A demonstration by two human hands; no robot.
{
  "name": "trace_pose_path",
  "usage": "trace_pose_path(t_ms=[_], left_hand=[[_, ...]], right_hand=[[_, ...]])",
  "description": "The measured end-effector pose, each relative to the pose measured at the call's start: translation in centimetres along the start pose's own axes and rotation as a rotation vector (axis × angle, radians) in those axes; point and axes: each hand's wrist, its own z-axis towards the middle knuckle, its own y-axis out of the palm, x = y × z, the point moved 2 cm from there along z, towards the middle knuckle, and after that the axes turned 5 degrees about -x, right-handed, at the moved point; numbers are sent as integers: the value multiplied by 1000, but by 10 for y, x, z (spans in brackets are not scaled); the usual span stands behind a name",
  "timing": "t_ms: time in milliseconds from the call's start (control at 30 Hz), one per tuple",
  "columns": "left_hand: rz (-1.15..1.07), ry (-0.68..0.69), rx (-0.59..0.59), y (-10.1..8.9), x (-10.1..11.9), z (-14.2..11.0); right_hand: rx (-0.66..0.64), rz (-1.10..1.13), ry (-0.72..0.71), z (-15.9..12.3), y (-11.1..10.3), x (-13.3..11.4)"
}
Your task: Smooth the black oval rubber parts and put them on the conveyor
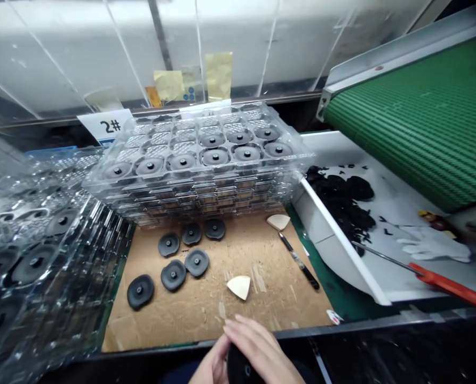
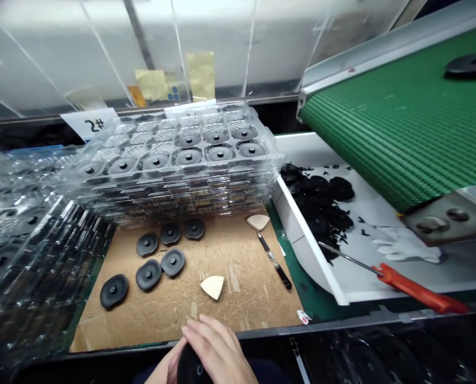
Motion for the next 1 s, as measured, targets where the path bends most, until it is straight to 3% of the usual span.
trace_pose_path(t_ms=[100,233,333,433,533,767,900,1000], left_hand=[[-227,45,-4,1,11,-2],[-387,146,62,7,38,-7],[-451,250,126,7,53,-8],[-489,303,151,5,59,-7],[-495,316,184,6,61,-6],[-422,332,212,14,62,-6],[-318,313,216,22,56,-6],[-271,302,203,32,49,-9]], right_hand=[[65,-186,43,15,-12,9],[148,-429,238,35,-12,45],[121,-409,237,50,-1,66],[155,-350,240,62,3,69],[175,-247,219,63,1,57],[126,-32,187,37,9,30],[237,10,246,43,-19,2],[325,60,70,55,-38,-40]])
